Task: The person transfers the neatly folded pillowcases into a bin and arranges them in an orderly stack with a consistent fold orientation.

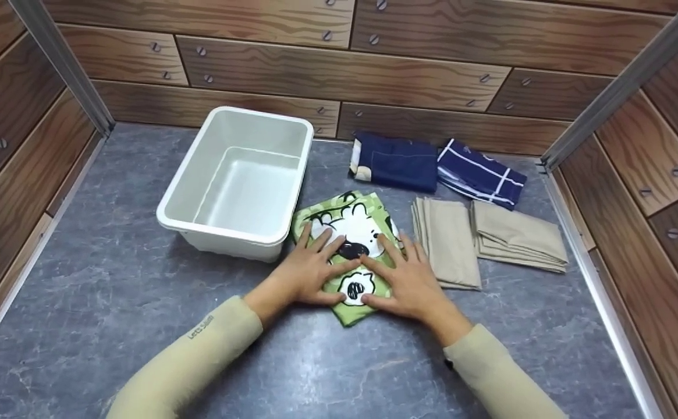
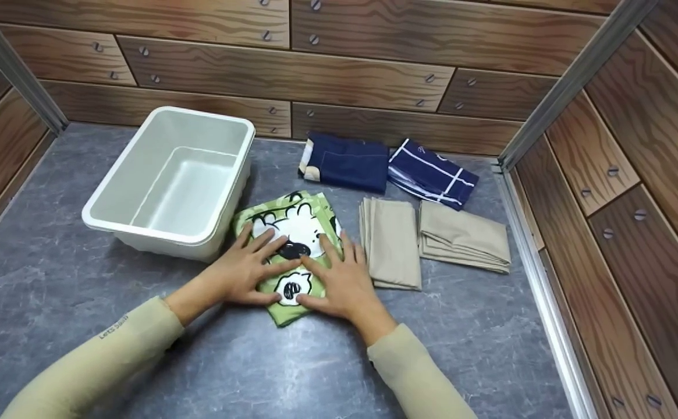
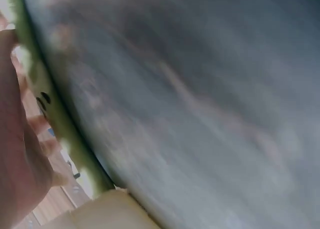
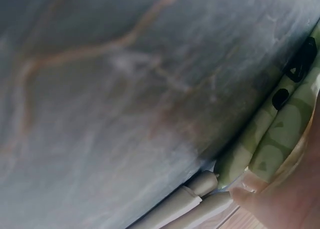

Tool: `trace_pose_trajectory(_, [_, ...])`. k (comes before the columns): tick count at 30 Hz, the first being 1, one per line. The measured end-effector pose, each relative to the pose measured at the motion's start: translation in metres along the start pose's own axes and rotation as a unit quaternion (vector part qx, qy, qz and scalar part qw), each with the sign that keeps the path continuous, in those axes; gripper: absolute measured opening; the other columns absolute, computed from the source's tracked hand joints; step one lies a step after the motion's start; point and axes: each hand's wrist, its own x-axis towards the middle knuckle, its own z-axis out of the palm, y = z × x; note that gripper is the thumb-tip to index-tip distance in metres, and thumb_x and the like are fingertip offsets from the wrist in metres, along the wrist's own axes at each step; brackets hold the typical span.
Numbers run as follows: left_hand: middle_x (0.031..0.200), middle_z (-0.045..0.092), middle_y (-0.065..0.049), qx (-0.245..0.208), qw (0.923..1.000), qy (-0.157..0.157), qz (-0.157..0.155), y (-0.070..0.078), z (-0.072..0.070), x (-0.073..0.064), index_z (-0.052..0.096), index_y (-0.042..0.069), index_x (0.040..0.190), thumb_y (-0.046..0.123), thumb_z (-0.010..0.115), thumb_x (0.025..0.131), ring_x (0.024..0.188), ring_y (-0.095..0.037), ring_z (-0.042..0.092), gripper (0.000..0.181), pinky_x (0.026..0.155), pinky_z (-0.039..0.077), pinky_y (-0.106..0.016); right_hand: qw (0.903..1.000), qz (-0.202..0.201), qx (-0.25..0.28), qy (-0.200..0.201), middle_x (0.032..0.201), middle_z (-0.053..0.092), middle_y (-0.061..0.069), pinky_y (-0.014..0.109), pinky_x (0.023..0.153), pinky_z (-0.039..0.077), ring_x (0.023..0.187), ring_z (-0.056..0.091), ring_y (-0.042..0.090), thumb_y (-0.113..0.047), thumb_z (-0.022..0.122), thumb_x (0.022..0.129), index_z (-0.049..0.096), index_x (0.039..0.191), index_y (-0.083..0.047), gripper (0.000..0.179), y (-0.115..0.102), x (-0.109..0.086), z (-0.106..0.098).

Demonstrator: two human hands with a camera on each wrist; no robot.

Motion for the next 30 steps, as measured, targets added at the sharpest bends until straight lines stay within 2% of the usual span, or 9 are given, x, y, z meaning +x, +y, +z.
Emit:
trace_pose_trajectory(3, [0.163,0.024,-0.016,0.002,1.0000,-0.006,-0.005,0.002,0.003,-0.004,0.020,0.044,0.157,0.081,0.027,0.090,0.148,-0.046,0.022,0.077,0.115,0.006,-0.073,1.0000,-0.002,0.005,-0.005,0.165,0.018,0.014,0.067,0.117,0.015,0.148,0.013,0.050,-0.086,0.038,0.083,0.031,0.156,-0.038,0.087,-0.002,0.000,0.002])
trace_pose_trajectory(7, [0.165,0.019,-0.015,-0.019,0.9996,-0.016,-0.015,0.007,0.004,-0.005,0.018,0.043,0.158,0.078,0.027,0.092,0.149,-0.046,0.017,0.075,0.116,0.008,-0.071,0.9998,-0.004,0.021,-0.007,0.166,0.016,0.013,0.065,0.118,0.015,0.149,0.012,0.049,-0.084,0.040,0.085,0.028,0.157,-0.037,0.087,-0.001,-0.001,0.004])
trace_pose_trajectory(14, [0.165,0.017,-0.015,-0.067,0.9973,-0.006,-0.029,0.006,0.006,-0.002,0.016,0.042,0.158,0.080,0.022,0.092,0.150,-0.046,0.012,0.077,0.116,0.005,-0.071,0.9966,0.021,0.048,-0.063,0.167,0.008,0.010,0.064,0.119,0.013,0.151,0.005,0.046,-0.084,0.033,0.087,0.017,0.159,-0.038,0.087,-0.003,-0.001,0.003])
trace_pose_trajectory(20, [0.166,0.015,-0.013,-0.092,0.9945,-0.009,-0.050,0.003,0.008,0.001,0.011,0.032,0.161,0.082,0.025,0.090,0.151,-0.042,0.009,0.088,0.118,0.002,-0.068,0.9955,0.020,0.059,-0.072,0.167,0.009,0.011,0.066,0.116,0.018,0.150,0.008,0.047,-0.084,0.033,0.087,0.013,0.159,-0.039,0.086,-0.006,0.000,0.002])
trace_pose_trajectory(25, [0.167,0.013,-0.012,-0.098,0.9946,-0.018,-0.032,-0.003,0.009,0.000,0.018,0.030,0.160,0.084,0.031,0.088,0.152,-0.041,0.007,0.091,0.119,0.001,-0.066,0.9970,0.008,0.052,-0.056,0.166,0.017,0.014,0.069,0.113,0.024,0.147,0.019,0.050,-0.086,0.036,0.084,0.021,0.158,-0.038,0.089,-0.007,-0.001,0.001])
trace_pose_trajectory(30, [0.167,0.014,-0.011,-0.084,0.9963,-0.018,-0.011,-0.009,0.010,0.000,0.019,0.032,0.160,0.083,0.034,0.087,0.152,-0.040,0.009,0.091,0.119,0.003,-0.066,0.9975,0.000,0.049,-0.051,0.165,0.020,0.013,0.070,0.110,0.027,0.145,0.026,0.048,-0.088,0.039,0.081,0.024,0.156,-0.044,0.088,-0.005,-0.002,0.001])
